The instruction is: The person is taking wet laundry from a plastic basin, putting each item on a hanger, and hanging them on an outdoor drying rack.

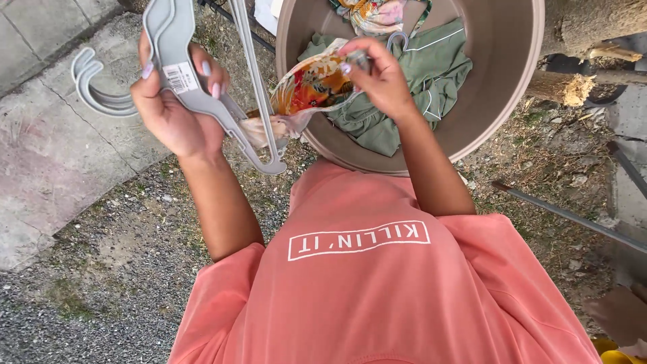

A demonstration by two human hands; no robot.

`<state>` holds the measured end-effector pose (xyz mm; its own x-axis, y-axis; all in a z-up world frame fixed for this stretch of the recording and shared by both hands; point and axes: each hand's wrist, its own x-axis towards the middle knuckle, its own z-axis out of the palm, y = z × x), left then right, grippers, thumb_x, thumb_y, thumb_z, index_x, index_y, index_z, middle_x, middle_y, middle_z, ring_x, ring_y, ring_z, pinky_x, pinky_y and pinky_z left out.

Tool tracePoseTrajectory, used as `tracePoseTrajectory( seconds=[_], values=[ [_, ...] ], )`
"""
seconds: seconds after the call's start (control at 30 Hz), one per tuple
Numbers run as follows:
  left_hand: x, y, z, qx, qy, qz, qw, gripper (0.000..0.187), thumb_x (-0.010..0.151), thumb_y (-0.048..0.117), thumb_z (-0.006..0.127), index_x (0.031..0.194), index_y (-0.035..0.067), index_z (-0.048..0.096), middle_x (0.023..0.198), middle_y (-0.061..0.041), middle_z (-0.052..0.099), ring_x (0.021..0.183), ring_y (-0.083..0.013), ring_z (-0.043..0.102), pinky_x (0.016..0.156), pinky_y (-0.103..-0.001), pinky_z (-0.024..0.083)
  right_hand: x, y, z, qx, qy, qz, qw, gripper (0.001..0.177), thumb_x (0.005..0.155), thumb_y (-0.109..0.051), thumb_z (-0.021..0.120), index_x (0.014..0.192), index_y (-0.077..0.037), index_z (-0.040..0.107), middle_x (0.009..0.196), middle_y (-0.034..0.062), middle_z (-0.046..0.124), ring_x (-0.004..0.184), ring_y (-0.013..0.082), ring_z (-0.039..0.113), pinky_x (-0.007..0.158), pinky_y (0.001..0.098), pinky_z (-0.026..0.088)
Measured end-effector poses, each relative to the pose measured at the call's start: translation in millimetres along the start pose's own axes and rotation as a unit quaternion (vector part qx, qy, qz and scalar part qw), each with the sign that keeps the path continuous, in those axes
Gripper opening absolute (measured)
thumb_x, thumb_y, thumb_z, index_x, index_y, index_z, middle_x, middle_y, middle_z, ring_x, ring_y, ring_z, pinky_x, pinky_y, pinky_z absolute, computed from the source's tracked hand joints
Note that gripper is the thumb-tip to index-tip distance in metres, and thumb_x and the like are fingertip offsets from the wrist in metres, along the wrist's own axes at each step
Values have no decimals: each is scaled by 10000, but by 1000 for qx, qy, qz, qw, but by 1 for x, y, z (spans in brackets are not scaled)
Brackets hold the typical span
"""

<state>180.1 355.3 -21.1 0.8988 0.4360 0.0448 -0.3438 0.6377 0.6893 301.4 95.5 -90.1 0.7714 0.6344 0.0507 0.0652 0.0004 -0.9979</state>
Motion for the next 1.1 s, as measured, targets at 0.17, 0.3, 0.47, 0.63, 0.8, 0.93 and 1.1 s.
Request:
tracePoseTrajectory(
  seconds=[0.17, 0.3, 0.47, 0.63, 0.8, 0.93, 1.1],
  values=[
    [9, -19, 22, -78, 114, -17, 990, 601, 898, 237, 478, 1482, 284, 343, 988, -225, 565, 697, -282, 457, 702, -393, 389, -4, -11, 42, -60, -90, -30, 994, 224, 893, -150, 705, 1104, -142, 630, 906, 1, 434, 701, 96, 412, 691, 217, 367],
    [11, -34, 21, -83, 68, 19, 994, 414, 973, 220, 506, 1384, 232, 456, 1046, -190, 528, 710, -246, 445, 687, -391, 379, -8, 0, 49, -47, -164, -55, 984, 124, 946, -157, 605, 1039, -75, 612, 892, 17, 487, 798, 140, 444, 668, 255, 365],
    [17, -38, 52, -32, 125, 87, 988, 128, 943, 272, 523, 1031, 178, 531, 924, -125, 547, 639, -175, 392, 597, -316, 316, -13, -10, 53, -131, -87, -105, 982, 84, 934, -122, 607, 899, -49, 587, 782, 41, 563, 664, 178, 482, 627, 286, 367],
    [18, -43, 59, 34, 257, 123, 958, 176, 885, 312, 552, 894, 160, 464, 821, -103, 559, 585, -151, 419, 526, -279, 331, -26, -4, 58, -116, 31, -153, 981, 173, 943, -144, 578, 874, -9, 663, 762, 89, 601, 634, 191, 532, 586, 291, 388],
    [16, -57, 47, 67, 243, 117, 961, 83, 936, 236, 524, 952, 181, 464, 840, -70, 514, 655, -131, 432, 582, -273, 380, -23, 8, 60, 49, -40, -49, 997, 162, 921, -190, 618, 912, -36, 670, 719, -26, 425, 705, 82, 370, 666, 227, 291],
    [17, -68, 37, 86, 268, 94, 955, 121, 936, 276, 543, 1021, 209, 488, 916, -86, 541, 732, -150, 474, 623, -288, 422, -26, 19, 67, 141, -69, 42, 987, 108, 902, -56, 621, 998, -16, 651, 976, 47, 612, 924, 134, 560, 834, 242, 459],
    [31, -58, 9, 32, 371, 128, 919, 354, 827, 324, 628, 1038, 58, 532, 813, -132, 590, 667, -156, 500, 539, -297, 406, -20, -9, 51, -106, -188, -34, 976, 130, 884, -282, 670, 987, -209, 699, 1011, -40, 588, 995, 192, 487, 959, 287, 268]
  ],
)
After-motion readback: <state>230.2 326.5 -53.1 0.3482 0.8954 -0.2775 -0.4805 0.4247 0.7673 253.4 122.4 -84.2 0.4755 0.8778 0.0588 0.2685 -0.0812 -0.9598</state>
